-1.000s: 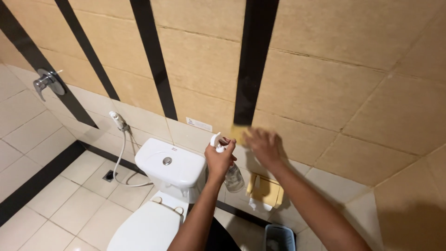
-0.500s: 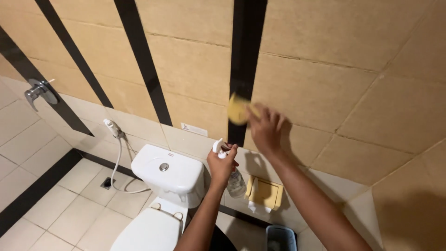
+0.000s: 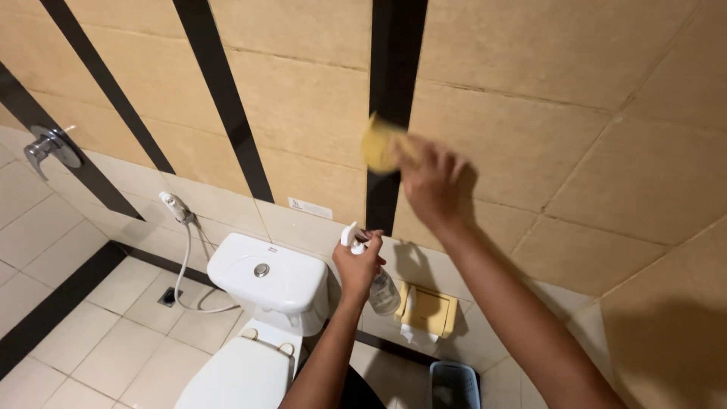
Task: The person cleans a tiled wall in a bathroom using a sponge and a spray bottle. They repeatedly spray the cleaning solution onto the wall and scrub the surface with the sponge, focusing on the vertical grout lines and the tiles themselves.
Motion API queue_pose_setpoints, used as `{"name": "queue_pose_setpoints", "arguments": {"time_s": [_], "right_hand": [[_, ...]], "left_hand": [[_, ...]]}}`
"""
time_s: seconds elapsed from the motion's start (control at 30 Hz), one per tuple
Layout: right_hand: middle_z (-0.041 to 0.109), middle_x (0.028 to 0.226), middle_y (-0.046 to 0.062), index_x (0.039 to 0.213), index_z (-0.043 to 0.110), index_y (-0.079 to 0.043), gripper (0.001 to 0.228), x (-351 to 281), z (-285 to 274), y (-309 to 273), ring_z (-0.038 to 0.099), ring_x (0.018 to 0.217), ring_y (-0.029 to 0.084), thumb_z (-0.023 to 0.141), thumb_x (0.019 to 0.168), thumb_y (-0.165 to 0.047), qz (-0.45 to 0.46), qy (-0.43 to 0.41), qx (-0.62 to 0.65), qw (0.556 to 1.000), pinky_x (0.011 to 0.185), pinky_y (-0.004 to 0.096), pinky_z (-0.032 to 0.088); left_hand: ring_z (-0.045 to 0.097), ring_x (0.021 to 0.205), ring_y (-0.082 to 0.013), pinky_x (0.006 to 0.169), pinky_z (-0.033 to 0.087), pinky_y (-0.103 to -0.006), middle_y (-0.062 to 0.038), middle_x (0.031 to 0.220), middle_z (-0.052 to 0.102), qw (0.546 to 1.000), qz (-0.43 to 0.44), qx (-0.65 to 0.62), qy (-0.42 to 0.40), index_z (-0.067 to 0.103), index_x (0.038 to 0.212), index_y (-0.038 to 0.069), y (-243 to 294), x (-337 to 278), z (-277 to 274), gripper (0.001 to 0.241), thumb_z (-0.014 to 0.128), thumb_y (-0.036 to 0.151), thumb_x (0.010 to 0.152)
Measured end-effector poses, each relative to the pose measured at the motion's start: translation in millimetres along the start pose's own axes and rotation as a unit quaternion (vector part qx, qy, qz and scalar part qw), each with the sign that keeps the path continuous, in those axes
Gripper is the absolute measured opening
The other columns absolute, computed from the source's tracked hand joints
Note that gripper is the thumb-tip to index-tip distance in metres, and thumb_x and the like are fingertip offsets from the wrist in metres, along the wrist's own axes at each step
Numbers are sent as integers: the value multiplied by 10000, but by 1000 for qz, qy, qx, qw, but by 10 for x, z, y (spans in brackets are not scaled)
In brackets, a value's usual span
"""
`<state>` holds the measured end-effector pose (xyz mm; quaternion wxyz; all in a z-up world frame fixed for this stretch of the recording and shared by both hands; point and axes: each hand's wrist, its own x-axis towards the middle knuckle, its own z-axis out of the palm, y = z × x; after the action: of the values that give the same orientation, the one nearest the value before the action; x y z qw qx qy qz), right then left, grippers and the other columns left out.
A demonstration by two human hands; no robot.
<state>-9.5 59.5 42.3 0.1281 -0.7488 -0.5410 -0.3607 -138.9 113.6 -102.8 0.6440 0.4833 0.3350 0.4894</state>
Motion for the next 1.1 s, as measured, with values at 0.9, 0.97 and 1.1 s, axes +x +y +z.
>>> {"name": "queue_pose_setpoints", "arguments": {"time_s": [0.9,0.97,1.1], "right_hand": [[507,1480,28,1498,615,-253,593,539,136,288,476,1308,297,824,949,-165,9,237,42,970,1068,525,356],[513,1474,29,1507,627,-248,616,531,20,252,480,1292,298,827,931,-162,3,231,33,972,1049,515,357],[541,1431,34,1496,651,-269,605,297,52,141,501,1214,312,788,913,-179,-35,180,-17,983,964,496,370]], "left_hand": [[600,457,-117,377,425,-269,-130,903,780,999,-1,-32,-21,613,921,6,-168,120,-191,166,737,116,918],[589,456,-118,385,431,-270,-139,859,753,999,-1,-24,-23,632,928,4,-209,144,-186,165,747,122,929],[592,453,-122,381,413,-274,-129,812,729,1000,-14,-13,-24,650,935,10,-145,110,-142,155,753,125,927]]}}
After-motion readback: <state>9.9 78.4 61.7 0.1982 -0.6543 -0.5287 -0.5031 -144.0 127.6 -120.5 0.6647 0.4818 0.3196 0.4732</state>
